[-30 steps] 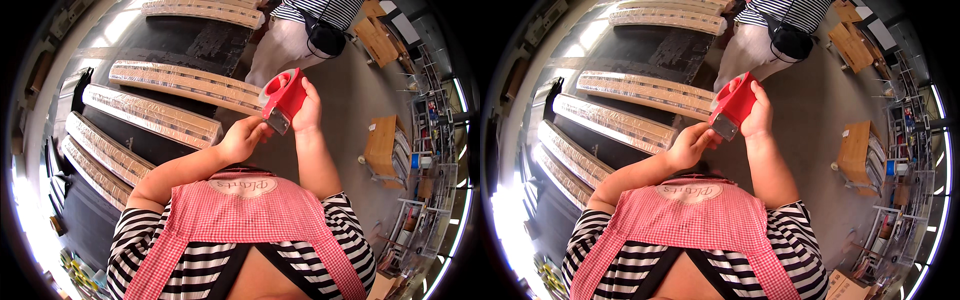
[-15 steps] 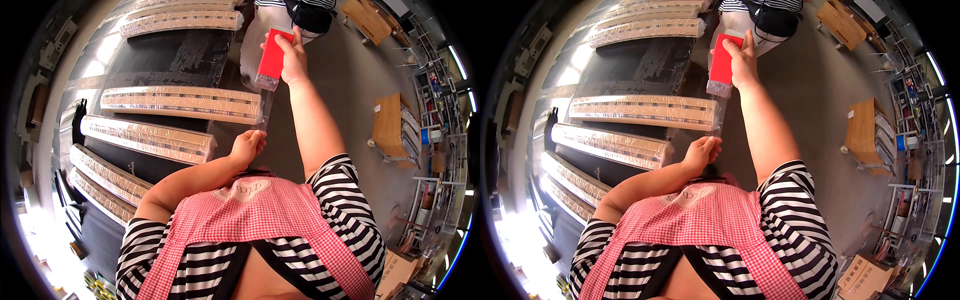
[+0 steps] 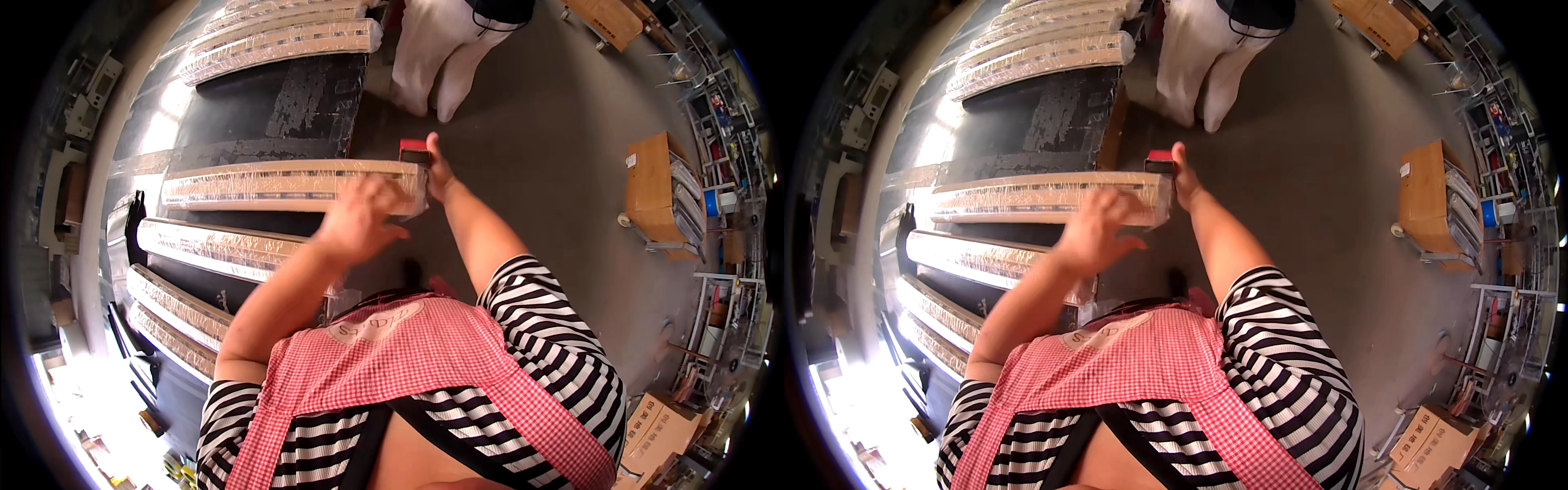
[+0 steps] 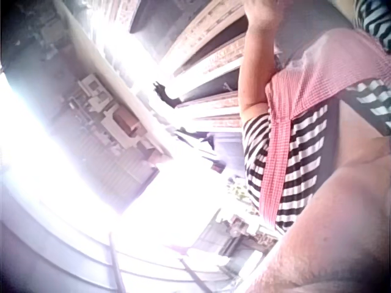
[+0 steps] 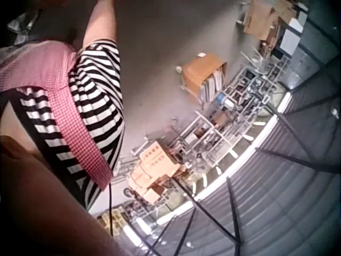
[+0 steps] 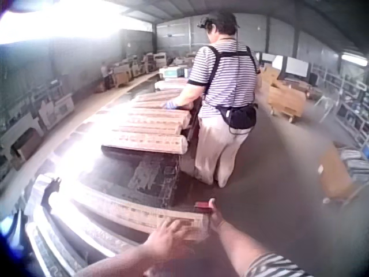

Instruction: The person loads a roll of tape into a tape dispenser and tapes wrapped wooden packages using the dispenser.

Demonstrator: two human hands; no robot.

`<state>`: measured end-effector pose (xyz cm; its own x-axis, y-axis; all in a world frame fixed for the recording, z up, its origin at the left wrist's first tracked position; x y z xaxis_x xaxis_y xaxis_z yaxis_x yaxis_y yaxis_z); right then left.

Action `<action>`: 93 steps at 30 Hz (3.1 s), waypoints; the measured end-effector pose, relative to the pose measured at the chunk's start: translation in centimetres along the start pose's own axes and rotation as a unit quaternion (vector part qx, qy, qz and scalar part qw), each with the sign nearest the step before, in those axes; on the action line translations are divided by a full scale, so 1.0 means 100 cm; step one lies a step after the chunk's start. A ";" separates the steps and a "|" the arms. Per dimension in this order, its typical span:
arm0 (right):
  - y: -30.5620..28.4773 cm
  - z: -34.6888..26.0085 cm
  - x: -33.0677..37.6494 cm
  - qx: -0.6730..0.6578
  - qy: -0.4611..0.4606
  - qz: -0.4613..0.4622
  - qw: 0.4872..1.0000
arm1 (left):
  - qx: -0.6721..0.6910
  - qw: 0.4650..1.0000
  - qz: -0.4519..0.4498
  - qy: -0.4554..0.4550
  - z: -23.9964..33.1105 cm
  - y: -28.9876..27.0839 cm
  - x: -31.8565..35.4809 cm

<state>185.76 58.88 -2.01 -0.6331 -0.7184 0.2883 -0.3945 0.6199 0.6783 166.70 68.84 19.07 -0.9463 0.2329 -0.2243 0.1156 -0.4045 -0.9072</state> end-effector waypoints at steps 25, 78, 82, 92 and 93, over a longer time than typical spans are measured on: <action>0.194 -0.185 0.029 0.204 -0.338 -0.095 0.914 | -0.185 0.976 -0.039 -0.105 -0.067 0.016 0.034; -0.036 0.035 0.237 0.256 -0.091 0.289 0.918 | 0.241 0.874 0.392 -0.154 -0.034 -0.272 0.012; -0.002 0.007 0.245 0.187 -0.114 0.269 0.938 | 0.406 0.689 0.589 -0.116 -0.117 -0.297 0.067; 0.059 -0.069 0.258 0.104 -0.215 0.184 0.954 | -0.244 0.802 0.128 -0.530 -0.253 -0.100 0.154; 0.067 -0.076 0.257 0.075 -0.235 0.146 0.958 | -0.242 0.857 0.071 -0.450 -0.234 -0.092 0.136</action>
<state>171.96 42.15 15.09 -0.9468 -0.3086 0.0914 -0.2242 0.8361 0.5007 159.88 96.44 16.09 -0.7371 -0.6520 -0.1780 0.1553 0.0929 -0.9835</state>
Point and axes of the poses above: each hand's wrist, its own x-axis away from the middle knuckle, its own y-axis out of the palm, z = x × y, the point moved 4 cm from there along -x, towards the middle knuckle, and after that the axes turned 5 degrees about -x, right-handed, at the moved point
